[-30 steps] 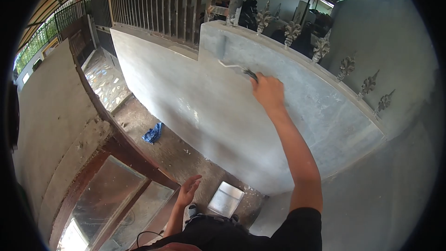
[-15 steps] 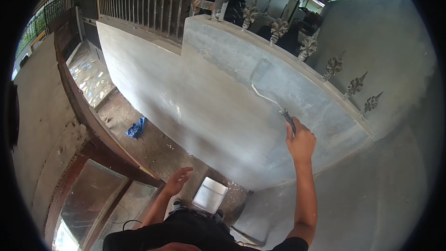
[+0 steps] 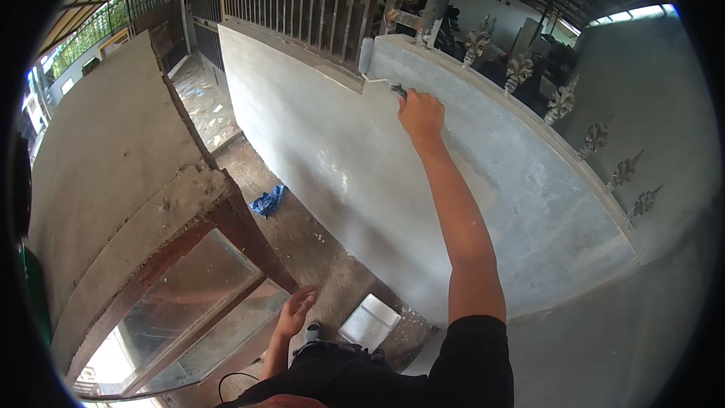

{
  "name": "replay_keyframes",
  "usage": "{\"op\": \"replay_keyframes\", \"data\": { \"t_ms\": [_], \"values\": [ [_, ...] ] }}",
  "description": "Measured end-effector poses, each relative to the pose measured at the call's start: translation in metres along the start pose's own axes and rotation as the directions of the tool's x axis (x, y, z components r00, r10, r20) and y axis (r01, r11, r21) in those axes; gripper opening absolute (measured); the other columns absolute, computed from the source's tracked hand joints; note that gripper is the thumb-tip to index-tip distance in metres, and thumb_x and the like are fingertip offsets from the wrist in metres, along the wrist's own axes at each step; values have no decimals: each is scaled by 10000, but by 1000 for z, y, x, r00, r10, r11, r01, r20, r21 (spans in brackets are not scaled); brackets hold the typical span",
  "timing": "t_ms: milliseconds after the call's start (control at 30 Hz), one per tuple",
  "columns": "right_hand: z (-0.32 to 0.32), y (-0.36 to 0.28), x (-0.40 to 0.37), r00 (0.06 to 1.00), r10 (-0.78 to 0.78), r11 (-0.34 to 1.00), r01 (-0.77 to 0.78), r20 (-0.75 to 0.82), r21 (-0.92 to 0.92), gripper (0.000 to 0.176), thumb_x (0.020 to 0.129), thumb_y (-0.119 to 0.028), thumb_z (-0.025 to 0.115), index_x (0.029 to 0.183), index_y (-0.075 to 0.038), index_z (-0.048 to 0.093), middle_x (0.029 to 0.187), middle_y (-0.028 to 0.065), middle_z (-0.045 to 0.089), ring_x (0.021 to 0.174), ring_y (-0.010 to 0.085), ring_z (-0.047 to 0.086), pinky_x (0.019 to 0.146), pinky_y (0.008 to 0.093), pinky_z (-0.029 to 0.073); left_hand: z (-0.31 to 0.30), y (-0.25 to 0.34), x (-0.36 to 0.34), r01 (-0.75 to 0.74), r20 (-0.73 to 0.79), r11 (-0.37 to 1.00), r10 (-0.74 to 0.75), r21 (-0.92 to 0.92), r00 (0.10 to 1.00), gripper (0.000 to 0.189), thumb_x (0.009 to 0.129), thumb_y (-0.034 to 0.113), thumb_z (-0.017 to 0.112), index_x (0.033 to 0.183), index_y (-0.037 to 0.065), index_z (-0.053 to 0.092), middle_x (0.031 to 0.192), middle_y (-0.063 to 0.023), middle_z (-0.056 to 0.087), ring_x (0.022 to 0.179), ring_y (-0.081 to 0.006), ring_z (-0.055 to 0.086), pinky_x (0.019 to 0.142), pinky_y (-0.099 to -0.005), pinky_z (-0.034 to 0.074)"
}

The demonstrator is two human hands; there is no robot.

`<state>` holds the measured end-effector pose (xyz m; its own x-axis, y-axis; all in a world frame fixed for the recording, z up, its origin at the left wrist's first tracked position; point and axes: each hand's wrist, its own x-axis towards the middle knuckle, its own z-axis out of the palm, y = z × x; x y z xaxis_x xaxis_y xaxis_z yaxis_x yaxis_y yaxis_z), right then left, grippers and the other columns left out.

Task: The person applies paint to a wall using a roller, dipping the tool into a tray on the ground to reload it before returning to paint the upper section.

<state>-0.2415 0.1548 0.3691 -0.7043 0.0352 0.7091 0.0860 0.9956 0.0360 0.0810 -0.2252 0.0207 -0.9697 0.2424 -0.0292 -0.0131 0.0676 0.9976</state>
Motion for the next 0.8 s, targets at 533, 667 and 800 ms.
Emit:
{"op": "replay_keyframes", "data": {
  "t_ms": [533, 667, 800],
  "values": [
    [-161, 175, -280, 956, 277, 961, -274, 97, -46, 250, 1020, -325, 768, 1169, -124, 775, 842, 156, 771, 761, 431, 752, 678, 511, 594, 42, 8, 54, -24, 332, 999, 13, 28, 943, 464, 1132, 352, 636, 1501, 72, 648, 1471, -138, 709, 1361, -302, 672, 1148, -463, 515],
    [-209, 200, -389, 905, 412, 909, -417, 108, 22, 236, 988, -290, 813, 1155, -125, 785, 837, 159, 765, 764, 430, 746, 683, 490, 587, 68, 8, 70, 9, 440, 996, -47, 89, 897, 466, 1134, 338, 635, 1518, 75, 636, 1476, -129, 709, 1342, -291, 683, 1131, -452, 523],
    [-220, 197, -478, 840, 543, 840, -543, -13, -12, 231, 959, -252, 847, 1131, -109, 787, 852, 149, 765, 758, 394, 755, 685, 462, 581, 93, 13, 79, 13, 484, 998, -44, 67, 874, 448, 1145, 350, 634, 1504, 82, 658, 1470, -98, 699, 1301, -226, 662, 1124, -431, 520]
  ]
}}
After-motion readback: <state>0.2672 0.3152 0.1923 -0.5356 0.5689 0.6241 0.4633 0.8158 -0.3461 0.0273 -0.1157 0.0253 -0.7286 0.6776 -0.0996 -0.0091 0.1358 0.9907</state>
